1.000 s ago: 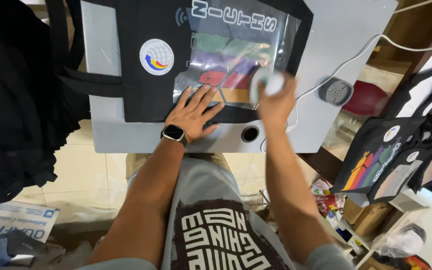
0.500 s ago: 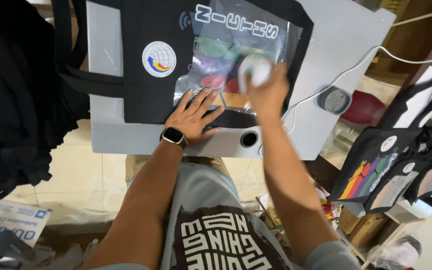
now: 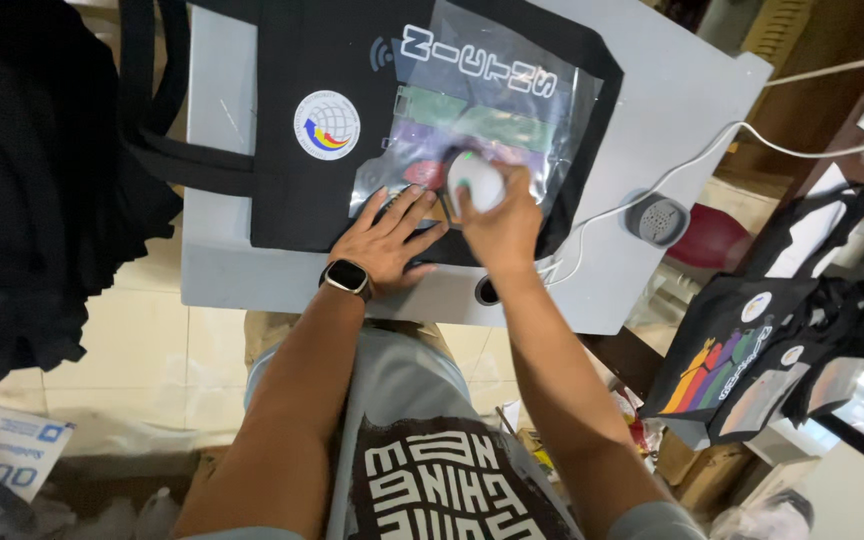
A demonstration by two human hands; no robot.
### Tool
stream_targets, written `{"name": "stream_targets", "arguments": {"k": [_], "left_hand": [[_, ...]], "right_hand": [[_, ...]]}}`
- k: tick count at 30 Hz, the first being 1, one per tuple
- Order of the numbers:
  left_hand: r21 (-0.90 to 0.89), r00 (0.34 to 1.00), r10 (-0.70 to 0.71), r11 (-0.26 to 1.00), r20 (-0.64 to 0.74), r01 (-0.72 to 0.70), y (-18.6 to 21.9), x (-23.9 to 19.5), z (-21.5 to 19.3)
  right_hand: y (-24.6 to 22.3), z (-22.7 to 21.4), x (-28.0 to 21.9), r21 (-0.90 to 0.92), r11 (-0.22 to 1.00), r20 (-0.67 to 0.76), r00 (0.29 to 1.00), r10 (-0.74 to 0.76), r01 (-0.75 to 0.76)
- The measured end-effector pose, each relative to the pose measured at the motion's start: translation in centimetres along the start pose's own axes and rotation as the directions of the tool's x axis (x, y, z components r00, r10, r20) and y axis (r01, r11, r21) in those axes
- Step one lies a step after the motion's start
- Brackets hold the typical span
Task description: The person uses a handheld steamer to press a clear plastic sheet over the printed design on black tote bags. They repeatedly place the sheet, steam the surface, remove the sheet, and set the bag aside, then repeat the process on additional bags.
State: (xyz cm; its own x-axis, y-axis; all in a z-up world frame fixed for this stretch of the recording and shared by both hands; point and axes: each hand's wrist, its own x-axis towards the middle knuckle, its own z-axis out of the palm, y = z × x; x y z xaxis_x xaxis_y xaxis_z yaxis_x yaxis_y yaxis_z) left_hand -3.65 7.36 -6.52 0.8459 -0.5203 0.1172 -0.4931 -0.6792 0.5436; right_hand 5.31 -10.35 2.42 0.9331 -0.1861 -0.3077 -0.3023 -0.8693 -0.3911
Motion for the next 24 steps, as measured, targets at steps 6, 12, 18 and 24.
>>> {"name": "stream_targets", "arguments": {"k": [6, 12, 18, 24], "left_hand": [[-0.077, 0.983, -0.026, 0.996, 0.184, 0.041, -0.4, 0.1, -0.2], [-0.047, 0.993, -0.002, 0.999, 0.115, 0.007, -0.8, -0.2, 0.9], [-0.059, 0.994, 0.005, 0.998, -0.110, -0.012, -0.9, -0.8, 2.5], [-0.073, 0.999, -0.005, 0.997, -0.044, 0.002, -0.5, -0.7, 1.8]], "right_hand": [[1.2, -0.4, 11.2, -0.030, 0.978, -0.314, 0.927, -0.204, 0.206], [0.1, -1.4, 7.7, -0.136, 0.926, -0.232, 0.897, -0.375, 0.352], [1.6, 2.3, 1.9, -0.058, 0.996, -0.209, 0.975, -0.072, 0.061], [1.0, 0.7, 13.4, -0.054, 0.983, -0.389, 0.903, -0.182, 0.175]]}}
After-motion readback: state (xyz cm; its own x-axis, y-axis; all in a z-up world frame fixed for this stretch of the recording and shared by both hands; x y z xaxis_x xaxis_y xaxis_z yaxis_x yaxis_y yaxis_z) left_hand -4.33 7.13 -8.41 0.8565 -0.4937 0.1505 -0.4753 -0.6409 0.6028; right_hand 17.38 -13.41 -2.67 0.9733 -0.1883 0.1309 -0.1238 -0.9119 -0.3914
